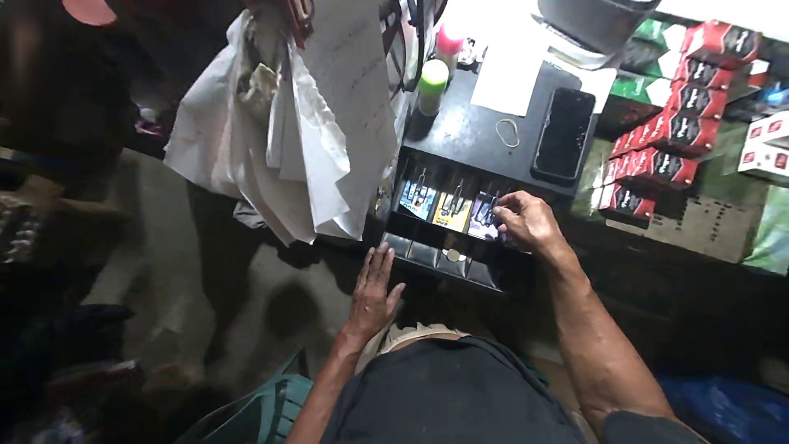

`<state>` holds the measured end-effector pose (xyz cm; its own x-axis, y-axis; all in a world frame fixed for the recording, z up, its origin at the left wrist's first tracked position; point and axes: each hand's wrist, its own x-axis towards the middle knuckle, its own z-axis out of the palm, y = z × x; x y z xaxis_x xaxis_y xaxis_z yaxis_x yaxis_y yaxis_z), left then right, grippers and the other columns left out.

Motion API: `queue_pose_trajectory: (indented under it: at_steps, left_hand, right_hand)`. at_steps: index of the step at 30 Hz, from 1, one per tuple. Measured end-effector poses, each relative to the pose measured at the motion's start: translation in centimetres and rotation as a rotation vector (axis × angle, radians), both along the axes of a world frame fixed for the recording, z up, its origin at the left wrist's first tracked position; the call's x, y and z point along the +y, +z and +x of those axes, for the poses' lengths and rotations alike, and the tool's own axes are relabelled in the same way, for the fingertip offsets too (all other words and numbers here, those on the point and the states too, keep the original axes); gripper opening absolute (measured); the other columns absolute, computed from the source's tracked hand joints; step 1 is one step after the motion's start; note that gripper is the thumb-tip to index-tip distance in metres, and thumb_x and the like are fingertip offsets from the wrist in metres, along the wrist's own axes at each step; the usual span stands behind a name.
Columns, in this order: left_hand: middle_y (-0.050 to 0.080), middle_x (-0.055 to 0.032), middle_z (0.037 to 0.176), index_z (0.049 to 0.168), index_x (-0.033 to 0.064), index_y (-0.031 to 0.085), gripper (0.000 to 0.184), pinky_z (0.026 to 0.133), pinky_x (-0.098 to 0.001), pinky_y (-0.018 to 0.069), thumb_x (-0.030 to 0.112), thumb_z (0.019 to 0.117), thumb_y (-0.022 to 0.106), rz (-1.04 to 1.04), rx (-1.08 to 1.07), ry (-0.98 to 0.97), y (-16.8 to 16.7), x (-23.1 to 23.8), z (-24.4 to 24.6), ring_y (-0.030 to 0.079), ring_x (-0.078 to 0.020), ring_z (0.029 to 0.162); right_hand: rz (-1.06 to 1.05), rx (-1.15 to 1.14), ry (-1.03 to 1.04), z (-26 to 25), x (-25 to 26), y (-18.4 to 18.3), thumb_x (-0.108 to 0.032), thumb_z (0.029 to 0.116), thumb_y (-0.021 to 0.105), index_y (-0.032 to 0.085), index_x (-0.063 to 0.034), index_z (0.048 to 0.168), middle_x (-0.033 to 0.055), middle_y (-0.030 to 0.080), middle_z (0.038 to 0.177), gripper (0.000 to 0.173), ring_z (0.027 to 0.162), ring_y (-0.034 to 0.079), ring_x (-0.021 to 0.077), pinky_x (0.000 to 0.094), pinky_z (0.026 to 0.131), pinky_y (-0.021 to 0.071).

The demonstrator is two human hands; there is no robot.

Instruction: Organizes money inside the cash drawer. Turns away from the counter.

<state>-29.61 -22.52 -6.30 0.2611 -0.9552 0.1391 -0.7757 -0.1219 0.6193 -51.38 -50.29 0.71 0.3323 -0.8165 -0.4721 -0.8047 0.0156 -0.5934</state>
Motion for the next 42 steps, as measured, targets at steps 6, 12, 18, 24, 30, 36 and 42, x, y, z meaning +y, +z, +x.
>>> queue_pose_trajectory:
  at_steps: [6, 12, 18, 24, 30, 36, 42]
  left_hand:
    - [0.039, -0.0182, 0.162, 0.155, 0.0001, 0.042, 0.068, 0.122, -0.0496, 0.035, 0.03, 0.0978, 0.065, 0.01, -0.006, 0.023, -0.2, -0.1, -0.5, 0.034, -0.036, 0.151]
    - [0.037, -0.0196, 0.162, 0.155, -0.001, 0.039, 0.072, 0.122, -0.0498, 0.0347, 0.03, 0.0968, 0.066, 0.018, -0.023, 0.047, 0.0, -0.1, -0.8, 0.034, -0.037, 0.151]
    - [0.03, -0.0277, 0.163, 0.155, -0.0065, 0.034, 0.077, 0.123, -0.0473, 0.0327, 0.033, 0.0964, 0.063, 0.003, -0.038, -0.003, 0.3, -0.4, -1.0, 0.031, -0.038, 0.152]
    - [0.03, -0.0289, 0.162, 0.155, -0.0074, 0.034, 0.078, 0.122, -0.0456, 0.0333, 0.034, 0.0957, 0.063, -0.017, -0.059, -0.018, 0.6, -0.4, -0.9, 0.032, -0.038, 0.152]
    - [0.031, -0.0284, 0.162, 0.155, -0.0073, 0.035, 0.077, 0.122, -0.0448, 0.0335, 0.034, 0.0954, 0.063, -0.034, -0.052, -0.014, 0.5, -0.4, -0.8, 0.033, -0.037, 0.151]
    - [0.031, -0.0262, 0.163, 0.156, -0.0054, 0.035, 0.078, 0.123, -0.0448, 0.0328, 0.034, 0.0953, 0.063, -0.031, -0.047, -0.011, 0.4, -0.3, -0.7, 0.033, -0.0359, 0.152]
    - [0.033, -0.0275, 0.161, 0.154, -0.0064, 0.037, 0.076, 0.123, -0.0443, 0.0328, 0.036, 0.0967, 0.062, -0.054, -0.056, -0.024, 0.2, -0.3, -0.6, 0.033, -0.0362, 0.151]
  right_hand:
    - [-0.001, -0.023, 0.025, -0.3, -0.2, -0.3, -0.022, 0.1037, 0.06, 0.063, -0.0055, 0.128, 0.016, 0.072, 0.107, 0.029, 0.087, 0.073, 0.0289, 0.0525, 0.082, 0.0589]
    - [-0.019, -0.061, 0.05, -0.6, -0.2, -0.7, -0.019, 0.1033, 0.059, 0.063, -0.0048, 0.128, 0.0167, 0.071, 0.111, 0.029, 0.092, 0.072, 0.0288, 0.0523, 0.084, 0.0587]
    - [-0.043, -0.011, 0.067, -0.7, 0.0, -0.4, -0.023, 0.1021, 0.059, 0.063, -0.0078, 0.13, 0.0164, 0.072, 0.116, 0.032, 0.11, 0.068, 0.0339, 0.0635, 0.099, 0.0473]
    - [-0.077, -0.087, 0.066, -0.9, 1.0, -0.2, -0.019, 0.1021, 0.06, 0.064, -0.0047, 0.128, 0.0208, 0.072, 0.108, 0.029, 0.098, 0.071, 0.0376, 0.0588, 0.087, 0.0563]
    - [-0.072, -0.075, 0.066, -0.7, 1.4, 0.2, -0.019, 0.1028, 0.059, 0.063, -0.0042, 0.129, 0.0205, 0.072, 0.108, 0.03, 0.099, 0.071, 0.037, 0.0577, 0.088, 0.0557]
    - [-0.057, -0.049, 0.071, -0.5, 1.3, 0.3, -0.02, 0.1034, 0.059, 0.061, -0.0037, 0.13, 0.0202, 0.071, 0.11, 0.032, 0.102, 0.07, 0.0366, 0.0573, 0.091, 0.0549]
    - [-0.05, -0.049, 0.056, -0.4, 1.5, 0.4, -0.02, 0.1037, 0.059, 0.061, -0.0041, 0.131, 0.0203, 0.072, 0.109, 0.032, 0.1, 0.07, 0.0365, 0.0569, 0.09, 0.0553]
